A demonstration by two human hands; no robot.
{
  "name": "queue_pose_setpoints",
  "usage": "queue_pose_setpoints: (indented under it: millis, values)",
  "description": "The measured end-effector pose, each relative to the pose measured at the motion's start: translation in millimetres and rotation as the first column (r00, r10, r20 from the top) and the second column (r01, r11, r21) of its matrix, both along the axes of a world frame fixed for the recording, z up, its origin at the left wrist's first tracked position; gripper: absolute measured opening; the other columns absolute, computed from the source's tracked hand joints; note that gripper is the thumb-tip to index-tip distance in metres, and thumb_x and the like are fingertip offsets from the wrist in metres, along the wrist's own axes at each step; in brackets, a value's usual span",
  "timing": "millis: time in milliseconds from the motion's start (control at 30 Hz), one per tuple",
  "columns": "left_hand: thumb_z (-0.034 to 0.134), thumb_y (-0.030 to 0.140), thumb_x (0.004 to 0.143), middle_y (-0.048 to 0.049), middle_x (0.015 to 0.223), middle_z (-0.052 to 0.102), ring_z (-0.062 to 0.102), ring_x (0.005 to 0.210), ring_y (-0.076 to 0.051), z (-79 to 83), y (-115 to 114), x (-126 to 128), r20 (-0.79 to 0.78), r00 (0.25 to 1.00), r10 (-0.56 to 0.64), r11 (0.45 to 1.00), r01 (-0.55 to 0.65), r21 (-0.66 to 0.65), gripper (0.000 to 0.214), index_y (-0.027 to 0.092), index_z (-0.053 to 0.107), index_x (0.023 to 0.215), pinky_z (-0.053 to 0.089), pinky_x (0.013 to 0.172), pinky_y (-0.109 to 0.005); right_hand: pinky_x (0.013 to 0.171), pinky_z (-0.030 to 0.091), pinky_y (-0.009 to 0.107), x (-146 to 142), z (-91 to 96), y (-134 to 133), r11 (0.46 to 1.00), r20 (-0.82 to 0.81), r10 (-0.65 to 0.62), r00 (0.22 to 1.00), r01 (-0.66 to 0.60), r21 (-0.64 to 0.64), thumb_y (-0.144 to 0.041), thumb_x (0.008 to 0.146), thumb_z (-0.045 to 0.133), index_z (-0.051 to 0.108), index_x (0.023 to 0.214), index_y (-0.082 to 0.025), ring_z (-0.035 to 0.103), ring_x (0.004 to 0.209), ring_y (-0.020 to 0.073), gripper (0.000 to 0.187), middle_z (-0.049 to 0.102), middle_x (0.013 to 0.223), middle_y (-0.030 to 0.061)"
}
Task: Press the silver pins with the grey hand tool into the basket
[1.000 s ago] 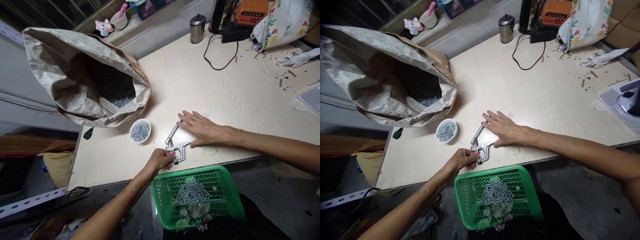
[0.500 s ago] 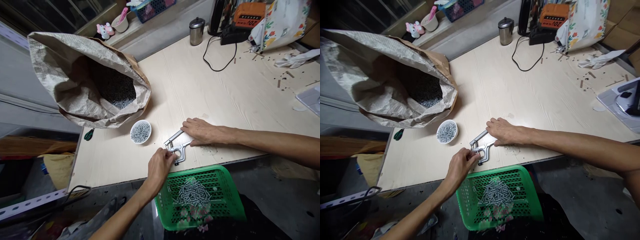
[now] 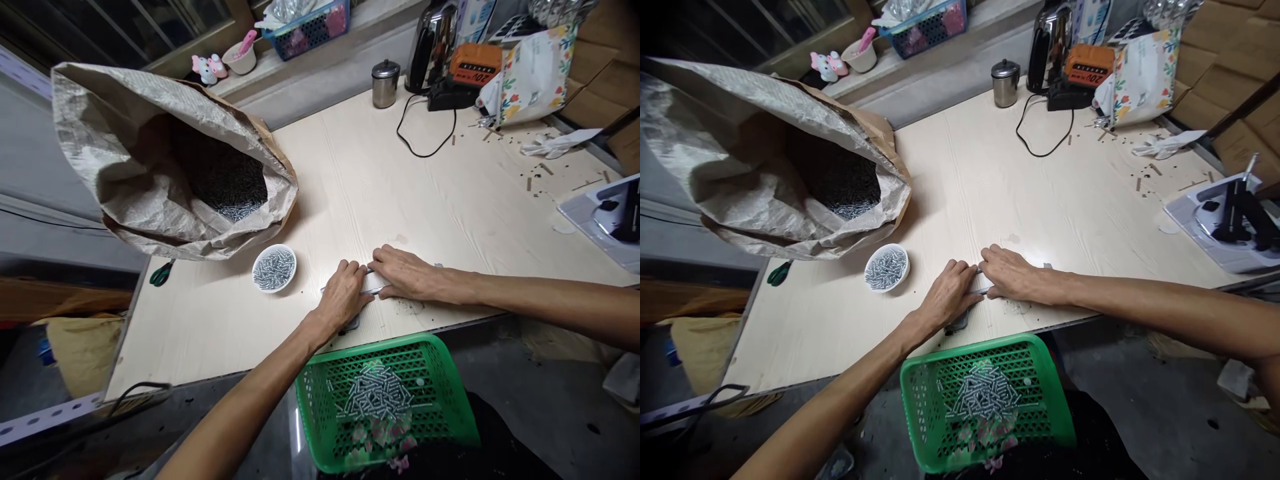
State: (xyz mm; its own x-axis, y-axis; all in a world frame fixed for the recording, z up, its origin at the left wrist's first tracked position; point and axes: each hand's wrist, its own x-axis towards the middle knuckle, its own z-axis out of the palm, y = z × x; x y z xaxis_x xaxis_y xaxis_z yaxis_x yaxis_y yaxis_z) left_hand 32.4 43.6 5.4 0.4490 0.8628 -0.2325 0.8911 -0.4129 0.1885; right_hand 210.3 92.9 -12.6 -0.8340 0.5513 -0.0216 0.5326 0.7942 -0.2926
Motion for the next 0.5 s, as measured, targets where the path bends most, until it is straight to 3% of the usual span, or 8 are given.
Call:
queue_pose_setpoints:
  millis: [100, 200, 300, 367, 433, 500]
  values:
    - [0.057, 0.026, 0.090, -0.0072, 0.094, 0.061, 0.052, 0.094, -0.023, -0.2, -1.2, 3.0, 0.021, 1.000, 0.002, 1.000, -0.002, -0.023, 0.011, 0.016, 0.060, 0.093, 0.048, 0.081, -0.037, 0.068, 0.043, 0.032, -2.6, -7.7, -4.1, 0.999, -0.029, 0.006, 1.000, -0.007, -0.034, -0.021, 0.088, 0.060, 0.058, 0.082, -0.017, 0.051, 0.079, 0.0197, 0.007, 0.059, 0.084, 0.0071]
    - [0.052, 0.026, 0.093, -0.0072, 0.088, 0.062, 0.054, 0.091, -0.022, -3.7, -0.9, 3.5, 0.027, 0.999, 0.020, 0.999, -0.019, -0.046, 0.016, 0.015, 0.062, 0.088, 0.048, 0.078, -0.035, 0.064, 0.040, 0.030, -6.7, -13.8, -7.9, 0.997, -0.066, 0.018, 0.998, -0.023, -0.076, -0.016, 0.093, 0.050, 0.056, 0.074, -0.017, 0.049, 0.073, 0.0170, 0.019, 0.058, 0.076, 0.0047]
    - [0.050, 0.028, 0.094, -0.0075, 0.088, 0.063, 0.055, 0.091, -0.023, -6.9, -3.9, 0.9, 0.022, 0.999, 0.029, 0.999, -0.028, -0.032, 0.018, 0.016, 0.062, 0.089, 0.049, 0.077, -0.035, 0.065, 0.040, 0.030, -5.5, -13.2, -9.1, 0.998, -0.069, -0.007, 0.998, 0.003, -0.065, -0.021, 0.093, 0.052, 0.057, 0.075, -0.017, 0.050, 0.073, 0.0174, 0.019, 0.059, 0.077, 0.0051]
    - [0.052, 0.028, 0.093, -0.0090, 0.099, 0.064, 0.055, 0.097, -0.024, -7.9, -12.1, -2.1, 0.035, 0.999, 0.034, 0.999, -0.035, 0.025, 0.018, 0.015, 0.060, 0.103, 0.050, 0.080, -0.038, 0.069, 0.042, 0.032, -0.4, -9.3, -6.5, 0.999, -0.071, -0.026, 0.997, 0.023, -0.044, -0.028, 0.089, 0.060, 0.060, 0.085, -0.016, 0.051, 0.080, 0.0197, 0.013, 0.060, 0.086, 0.0074]
    - [0.053, 0.025, 0.093, -0.0123, 0.121, 0.060, 0.051, 0.111, -0.027, -8.3, -25.4, -3.9, 0.071, 0.997, 0.031, 0.989, -0.041, 0.142, 0.030, 0.015, 0.053, 0.121, 0.048, 0.090, -0.043, 0.074, 0.044, 0.033, 6.5, -4.8, -0.7, 0.999, -0.081, -0.005, 0.997, 0.001, -0.049, -0.035, 0.085, 0.066, 0.060, 0.099, -0.015, 0.052, 0.088, 0.0221, 0.026, 0.061, 0.096, 0.0101]
    - [0.049, 0.020, 0.094, -0.0139, 0.139, 0.048, 0.043, 0.125, -0.029, -9.3, -40.5, -1.8, 0.117, 0.993, -0.006, 0.967, -0.024, 0.252, 0.038, 0.017, 0.045, 0.131, 0.043, 0.100, -0.049, 0.076, 0.044, 0.034, 11.6, -2.8, 7.0, 0.996, -0.099, 0.048, 0.994, -0.055, -0.072, -0.034, 0.090, 0.059, 0.060, 0.106, -0.016, 0.052, 0.089, 0.0217, 0.025, 0.061, 0.099, 0.0102]
